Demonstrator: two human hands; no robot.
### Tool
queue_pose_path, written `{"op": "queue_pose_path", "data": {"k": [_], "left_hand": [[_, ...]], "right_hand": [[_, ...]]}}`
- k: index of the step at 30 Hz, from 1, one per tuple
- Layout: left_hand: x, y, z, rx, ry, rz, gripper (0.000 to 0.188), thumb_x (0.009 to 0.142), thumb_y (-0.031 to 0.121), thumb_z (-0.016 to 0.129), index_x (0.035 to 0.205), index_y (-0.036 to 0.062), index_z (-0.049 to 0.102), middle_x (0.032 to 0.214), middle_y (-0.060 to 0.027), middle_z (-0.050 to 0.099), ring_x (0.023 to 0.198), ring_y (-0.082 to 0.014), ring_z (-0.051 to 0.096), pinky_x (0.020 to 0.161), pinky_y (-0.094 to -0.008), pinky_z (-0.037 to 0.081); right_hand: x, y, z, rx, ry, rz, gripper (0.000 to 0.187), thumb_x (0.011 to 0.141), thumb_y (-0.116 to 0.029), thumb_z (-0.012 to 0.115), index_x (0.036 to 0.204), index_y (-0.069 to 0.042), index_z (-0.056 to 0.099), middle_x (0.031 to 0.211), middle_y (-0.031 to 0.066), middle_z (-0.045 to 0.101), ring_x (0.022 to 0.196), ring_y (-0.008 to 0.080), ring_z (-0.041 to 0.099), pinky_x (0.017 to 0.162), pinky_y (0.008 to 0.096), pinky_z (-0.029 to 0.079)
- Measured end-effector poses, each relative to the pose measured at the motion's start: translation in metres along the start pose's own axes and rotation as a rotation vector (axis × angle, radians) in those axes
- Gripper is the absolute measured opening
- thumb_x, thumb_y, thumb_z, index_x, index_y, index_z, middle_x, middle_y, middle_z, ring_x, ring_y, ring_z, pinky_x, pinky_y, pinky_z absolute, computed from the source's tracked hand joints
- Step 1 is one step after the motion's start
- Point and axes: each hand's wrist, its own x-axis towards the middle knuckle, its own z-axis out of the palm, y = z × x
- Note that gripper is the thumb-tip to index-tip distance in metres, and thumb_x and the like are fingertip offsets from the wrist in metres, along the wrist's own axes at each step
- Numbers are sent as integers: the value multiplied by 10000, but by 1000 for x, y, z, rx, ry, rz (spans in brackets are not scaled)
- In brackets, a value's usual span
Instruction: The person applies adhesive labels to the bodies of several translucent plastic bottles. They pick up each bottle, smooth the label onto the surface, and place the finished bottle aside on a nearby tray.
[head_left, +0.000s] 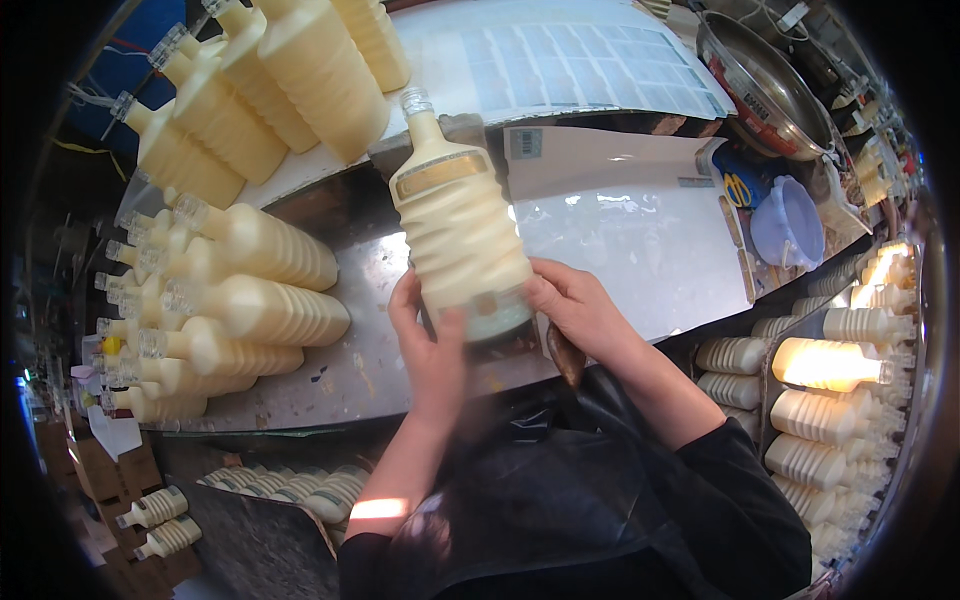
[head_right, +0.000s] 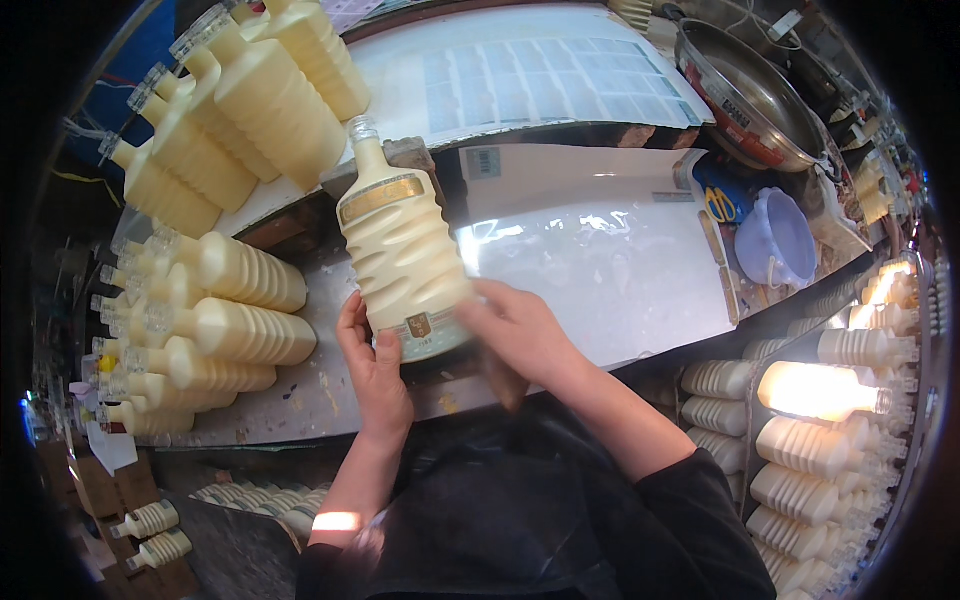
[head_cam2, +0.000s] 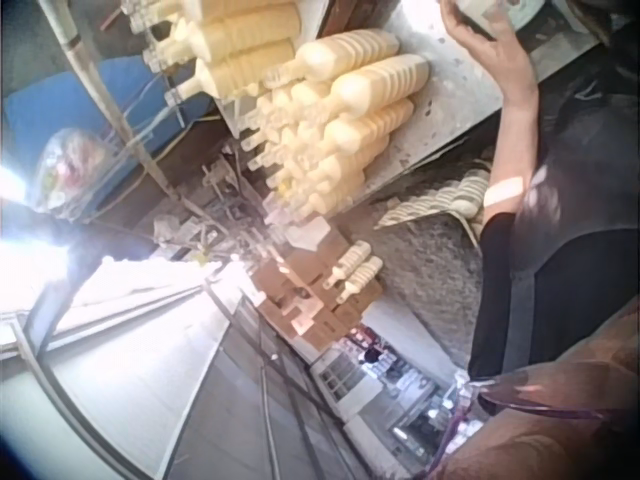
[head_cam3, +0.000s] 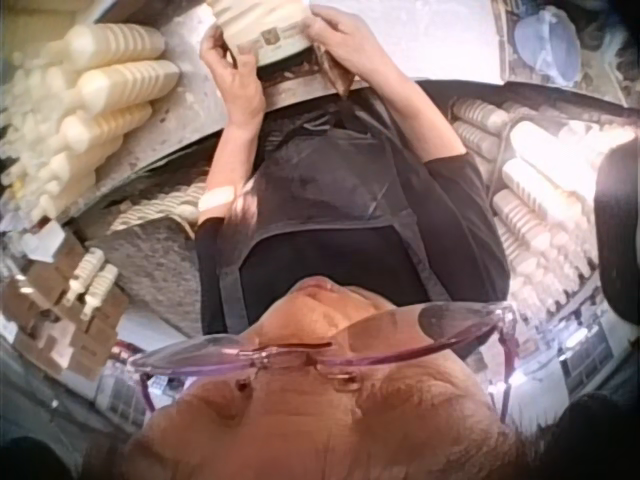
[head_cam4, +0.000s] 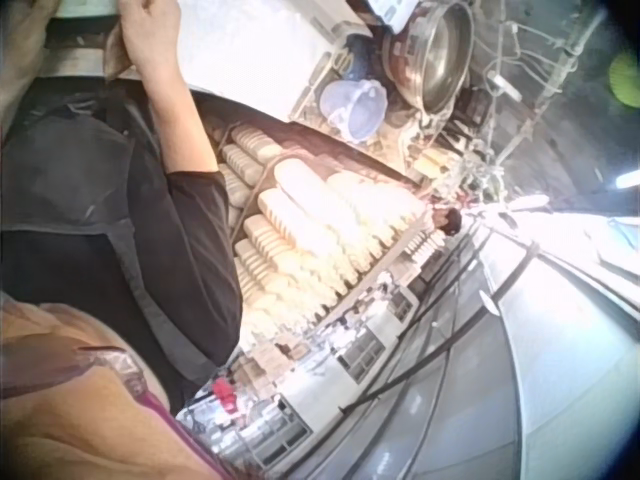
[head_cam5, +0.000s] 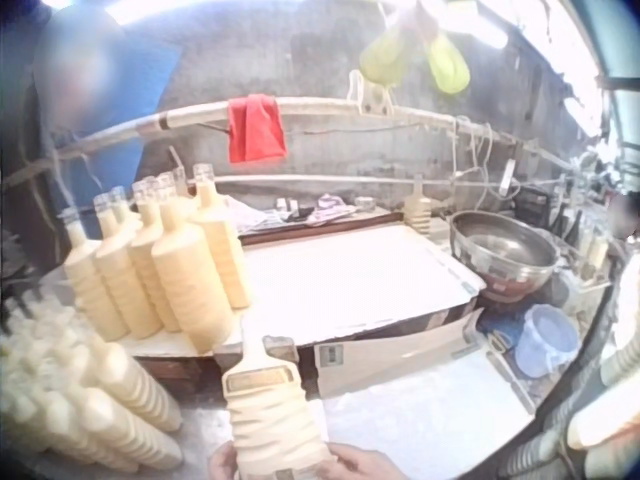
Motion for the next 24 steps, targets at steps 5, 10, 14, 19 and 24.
{"op": "queue_pose_path", "data": {"k": [5,10,14,19,24], "left_hand": [[0,5,3,-49,7,-22,668,1049,339,590,1533,6,272,1476,-161,409,1368,-245,399,1183,-391,276],[2,7,4,-15,12,-43,695,1000,299,649,1505,-19,293,1480,-209,408,1409,-292,385,1187,-429,299],[1,2,1,-5,-1,-6,687,1033,342,607,1525,-5,277,1481,-180,407,1380,-261,396,1181,-400,286],[2,0,-7,-117,-44,-9,686,1035,357,607,1531,-3,301,1495,-162,413,1389,-252,396,1188,-395,279],[0,1,-7,-76,-30,-39,717,992,324,675,1530,4,325,1520,-167,405,1431,-276,372,1206,-424,270]], "right_hand": [[-5,-50,8,-509,163,-82,719,858,-421,741,1398,6,533,825,97,650,760,218,658,717,351,529],[2,-54,15,-503,180,-50,707,830,-394,751,1372,-10,509,768,76,603,710,208,625,679,327,510],[8,-37,0,-301,59,-31,676,896,-465,699,1363,-9,523,882,175,714,828,326,712,781,415,552],[5,-7,-4,-88,-42,-5,556,959,-421,670,1344,-28,597,814,105,686,748,191,667,717,335,531],[4,3,1,-21,-57,-38,554,951,-408,682,1360,-42,603,817,91,679,744,175,645,717,331,526]]}}
